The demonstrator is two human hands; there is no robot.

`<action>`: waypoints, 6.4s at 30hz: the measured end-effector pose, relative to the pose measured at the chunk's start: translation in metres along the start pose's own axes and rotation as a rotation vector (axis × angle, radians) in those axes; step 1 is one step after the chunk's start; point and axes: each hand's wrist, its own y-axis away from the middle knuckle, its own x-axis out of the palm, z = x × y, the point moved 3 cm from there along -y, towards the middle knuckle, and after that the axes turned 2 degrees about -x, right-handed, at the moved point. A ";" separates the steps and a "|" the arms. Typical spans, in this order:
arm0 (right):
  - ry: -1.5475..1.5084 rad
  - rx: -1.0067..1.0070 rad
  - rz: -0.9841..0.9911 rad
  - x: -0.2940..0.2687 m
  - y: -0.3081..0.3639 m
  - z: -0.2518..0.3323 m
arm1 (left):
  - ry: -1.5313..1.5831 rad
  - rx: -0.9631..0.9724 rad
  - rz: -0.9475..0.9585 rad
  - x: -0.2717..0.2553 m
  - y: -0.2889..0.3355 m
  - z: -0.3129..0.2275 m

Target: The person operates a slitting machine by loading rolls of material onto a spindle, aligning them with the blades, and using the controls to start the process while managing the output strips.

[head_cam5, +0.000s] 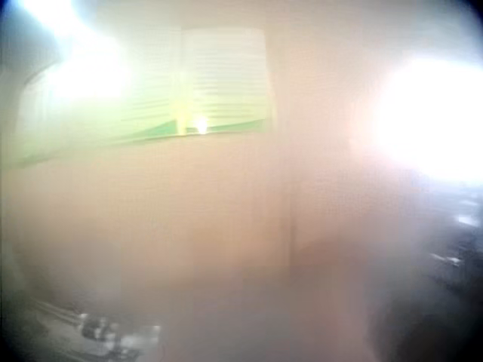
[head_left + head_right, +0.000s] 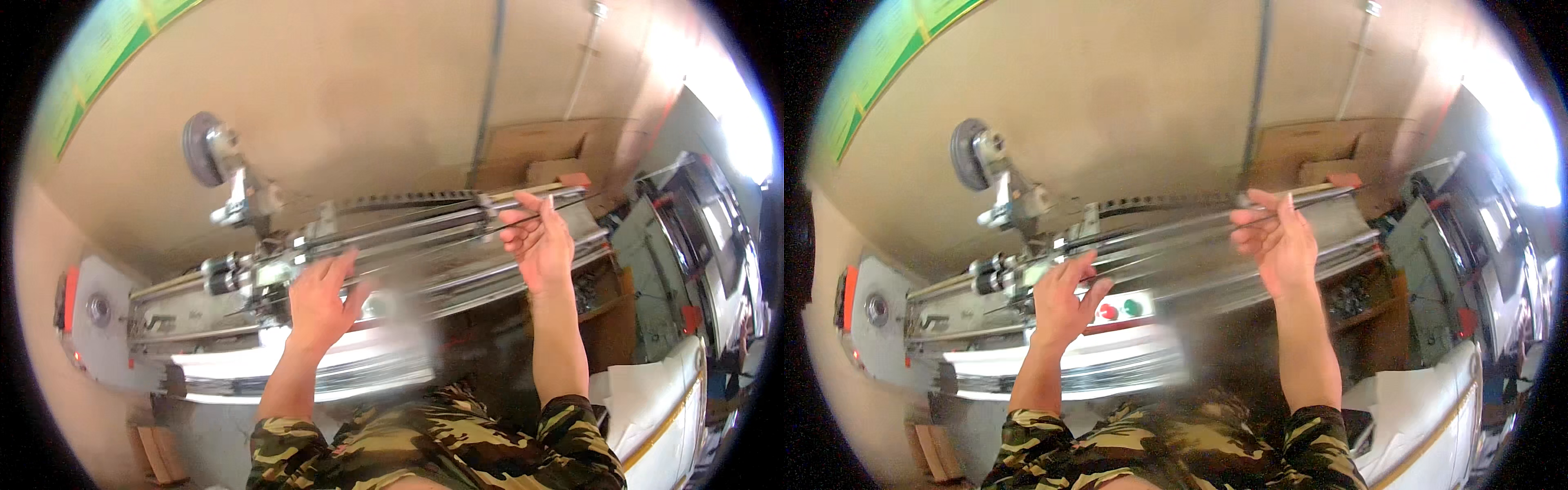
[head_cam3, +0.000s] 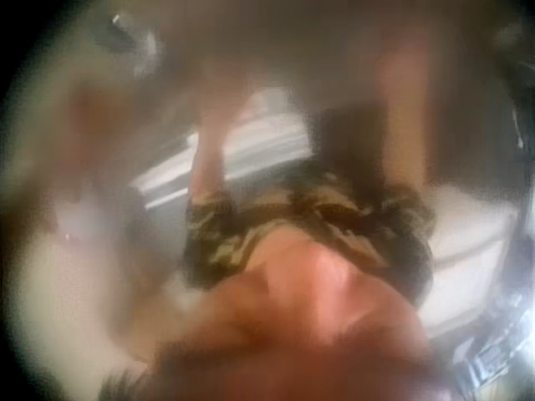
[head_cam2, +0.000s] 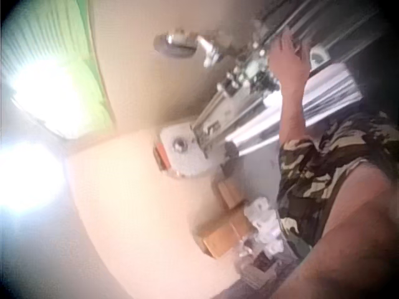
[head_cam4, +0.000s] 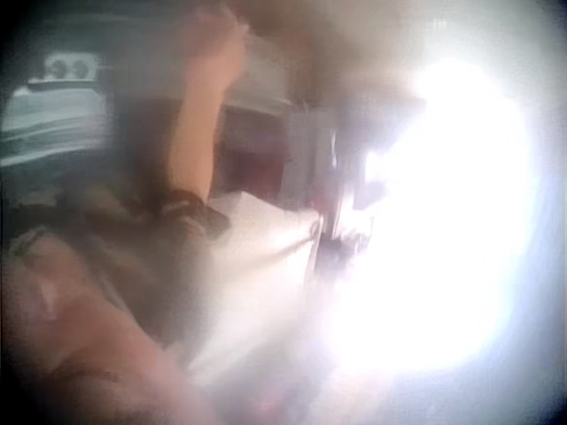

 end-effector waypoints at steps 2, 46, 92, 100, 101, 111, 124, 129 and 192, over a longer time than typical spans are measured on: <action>0.012 0.104 0.034 0.051 0.008 -0.054 | 0.135 -0.230 0.100 -0.034 0.056 0.054; 1.528 0.384 0.824 0.422 0.187 -0.403 | 0.877 -0.264 0.662 0.060 0.043 0.590; 1.471 -0.240 0.660 0.350 0.067 -0.333 | 0.474 -0.912 0.635 -0.086 0.092 0.509; 1.547 -0.105 0.677 0.365 -0.016 -0.382 | 0.549 -0.845 0.605 -0.038 0.054 0.443; 1.511 -0.110 0.677 0.367 -0.018 -0.384 | 0.595 -0.879 0.634 -0.041 0.055 0.445; 1.405 0.055 0.680 0.385 -0.024 -0.401 | 0.661 -0.837 0.643 -0.066 0.061 0.451; 1.269 -0.608 0.504 0.368 -0.020 -0.405 | -0.420 -0.100 0.637 -0.066 0.041 0.413; 1.417 -0.291 0.565 0.371 -0.032 -0.384 | -0.259 -0.156 0.474 -0.065 0.039 0.429; 1.427 -0.012 -0.234 0.423 0.415 -0.436 | -0.481 0.200 0.017 -0.062 0.147 0.459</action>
